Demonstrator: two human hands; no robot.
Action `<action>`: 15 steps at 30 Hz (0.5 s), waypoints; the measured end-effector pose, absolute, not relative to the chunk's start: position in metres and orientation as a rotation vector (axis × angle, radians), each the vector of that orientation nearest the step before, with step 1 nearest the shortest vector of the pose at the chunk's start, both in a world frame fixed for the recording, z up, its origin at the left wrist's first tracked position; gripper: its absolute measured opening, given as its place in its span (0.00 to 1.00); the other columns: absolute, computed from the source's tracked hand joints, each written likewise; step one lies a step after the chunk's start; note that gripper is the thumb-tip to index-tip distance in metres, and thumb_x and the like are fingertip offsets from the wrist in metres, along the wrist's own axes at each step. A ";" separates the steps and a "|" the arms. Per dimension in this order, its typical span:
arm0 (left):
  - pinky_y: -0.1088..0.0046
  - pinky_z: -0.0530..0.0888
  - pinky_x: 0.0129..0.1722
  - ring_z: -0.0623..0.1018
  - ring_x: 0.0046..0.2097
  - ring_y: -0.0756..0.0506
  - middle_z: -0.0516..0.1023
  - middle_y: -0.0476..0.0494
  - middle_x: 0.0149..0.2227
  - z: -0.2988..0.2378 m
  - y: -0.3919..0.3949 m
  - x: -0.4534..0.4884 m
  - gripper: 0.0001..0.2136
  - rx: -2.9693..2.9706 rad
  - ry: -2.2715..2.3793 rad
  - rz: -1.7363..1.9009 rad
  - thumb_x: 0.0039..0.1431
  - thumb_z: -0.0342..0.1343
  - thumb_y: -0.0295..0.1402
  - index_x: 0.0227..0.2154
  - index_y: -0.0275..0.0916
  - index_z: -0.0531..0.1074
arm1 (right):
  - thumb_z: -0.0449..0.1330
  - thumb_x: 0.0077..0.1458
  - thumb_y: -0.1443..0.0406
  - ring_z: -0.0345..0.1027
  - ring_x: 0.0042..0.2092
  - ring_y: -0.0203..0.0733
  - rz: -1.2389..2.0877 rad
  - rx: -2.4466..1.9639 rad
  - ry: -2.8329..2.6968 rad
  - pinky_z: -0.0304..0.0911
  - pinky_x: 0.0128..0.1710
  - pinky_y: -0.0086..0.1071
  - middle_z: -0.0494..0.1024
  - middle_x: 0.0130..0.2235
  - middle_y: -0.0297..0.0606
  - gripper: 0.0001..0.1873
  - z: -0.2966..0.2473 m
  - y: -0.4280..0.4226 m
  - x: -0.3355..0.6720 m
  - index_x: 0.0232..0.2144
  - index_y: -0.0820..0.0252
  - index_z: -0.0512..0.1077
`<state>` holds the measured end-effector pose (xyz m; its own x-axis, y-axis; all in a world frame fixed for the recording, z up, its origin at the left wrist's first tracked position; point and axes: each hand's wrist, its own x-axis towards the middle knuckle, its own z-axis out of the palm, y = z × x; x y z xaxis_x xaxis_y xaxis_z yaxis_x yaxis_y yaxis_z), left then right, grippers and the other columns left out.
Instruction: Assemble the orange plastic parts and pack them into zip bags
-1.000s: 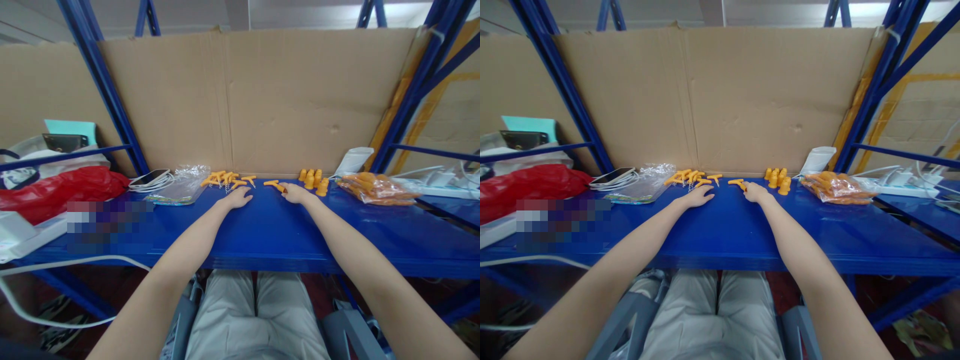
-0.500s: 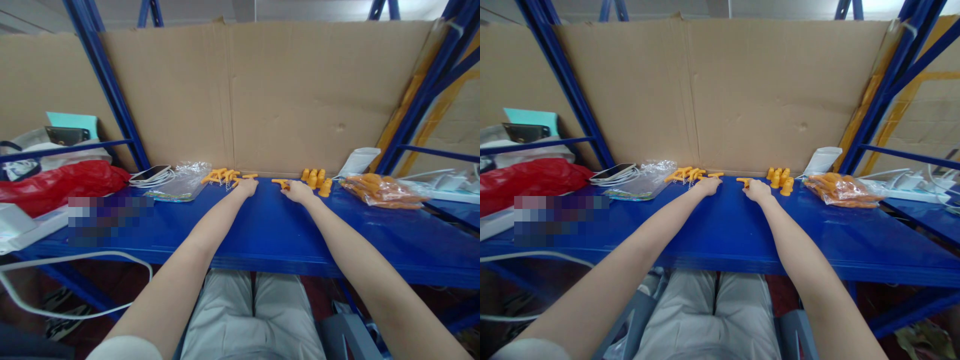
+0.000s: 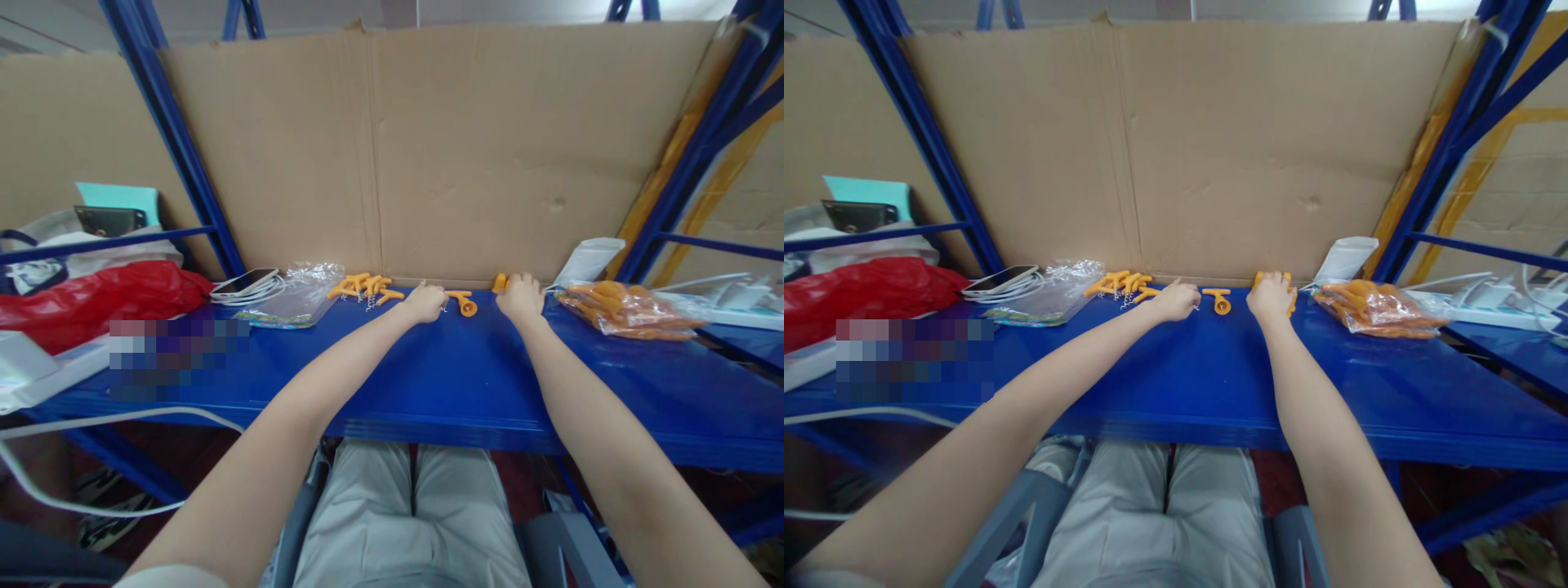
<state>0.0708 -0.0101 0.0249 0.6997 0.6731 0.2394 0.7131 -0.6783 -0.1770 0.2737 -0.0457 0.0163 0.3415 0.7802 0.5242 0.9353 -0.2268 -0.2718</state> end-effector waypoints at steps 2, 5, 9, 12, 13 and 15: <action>0.62 0.71 0.54 0.77 0.50 0.41 0.80 0.40 0.46 0.030 -0.021 0.070 0.13 -2.664 -1.178 -0.154 0.57 0.51 0.23 0.39 0.39 0.78 | 0.48 0.59 0.68 0.60 0.60 0.60 -0.377 -2.114 -1.467 0.56 0.57 0.55 0.69 0.56 0.61 0.22 0.014 -0.044 0.277 0.53 0.71 0.69; 0.68 0.74 0.49 0.78 0.50 0.41 0.80 0.42 0.46 0.032 -0.036 0.063 0.14 -2.662 -1.307 -0.109 0.55 0.53 0.24 0.41 0.41 0.78 | 0.50 0.58 0.67 0.61 0.59 0.58 -0.401 -2.163 -1.411 0.56 0.57 0.56 0.70 0.56 0.58 0.23 0.010 -0.041 0.280 0.54 0.70 0.68; 0.68 0.74 0.50 0.77 0.52 0.42 0.79 0.41 0.48 0.023 -0.044 0.047 0.14 -2.713 -1.320 -0.258 0.56 0.51 0.23 0.41 0.38 0.78 | 0.52 0.57 0.66 0.62 0.58 0.58 -0.377 -2.203 -1.346 0.55 0.57 0.57 0.69 0.57 0.60 0.24 0.007 -0.040 0.282 0.55 0.69 0.68; 0.69 0.72 0.54 0.77 0.52 0.44 0.77 0.39 0.51 0.014 -0.039 0.035 0.21 -2.730 -1.387 -0.439 0.58 0.52 0.22 0.54 0.37 0.71 | 0.54 0.56 0.64 0.61 0.59 0.59 -0.304 -2.227 -1.344 0.58 0.56 0.54 0.68 0.57 0.60 0.26 0.007 -0.039 0.282 0.56 0.70 0.67; 0.70 0.72 0.55 0.77 0.52 0.44 0.76 0.38 0.53 0.012 -0.036 0.031 0.22 -2.709 -1.432 -0.512 0.58 0.51 0.22 0.57 0.36 0.68 | 0.54 0.56 0.64 0.61 0.59 0.59 -0.297 -2.222 -1.352 0.58 0.55 0.53 0.68 0.57 0.61 0.26 0.007 -0.039 0.283 0.56 0.71 0.67; 0.70 0.69 0.58 0.75 0.56 0.44 0.74 0.36 0.56 0.009 -0.028 0.024 0.25 -2.657 -1.460 -0.580 0.58 0.49 0.19 0.59 0.34 0.67 | 0.53 0.56 0.65 0.61 0.59 0.59 -0.328 -2.198 -1.362 0.57 0.56 0.53 0.68 0.57 0.60 0.25 0.007 -0.038 0.284 0.55 0.71 0.67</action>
<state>0.0243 -0.0283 0.0086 0.4823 0.8035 0.3489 0.8241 -0.5513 0.1303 0.2840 -0.0379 0.0073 0.4629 0.7553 0.4640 0.8838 -0.3527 -0.3075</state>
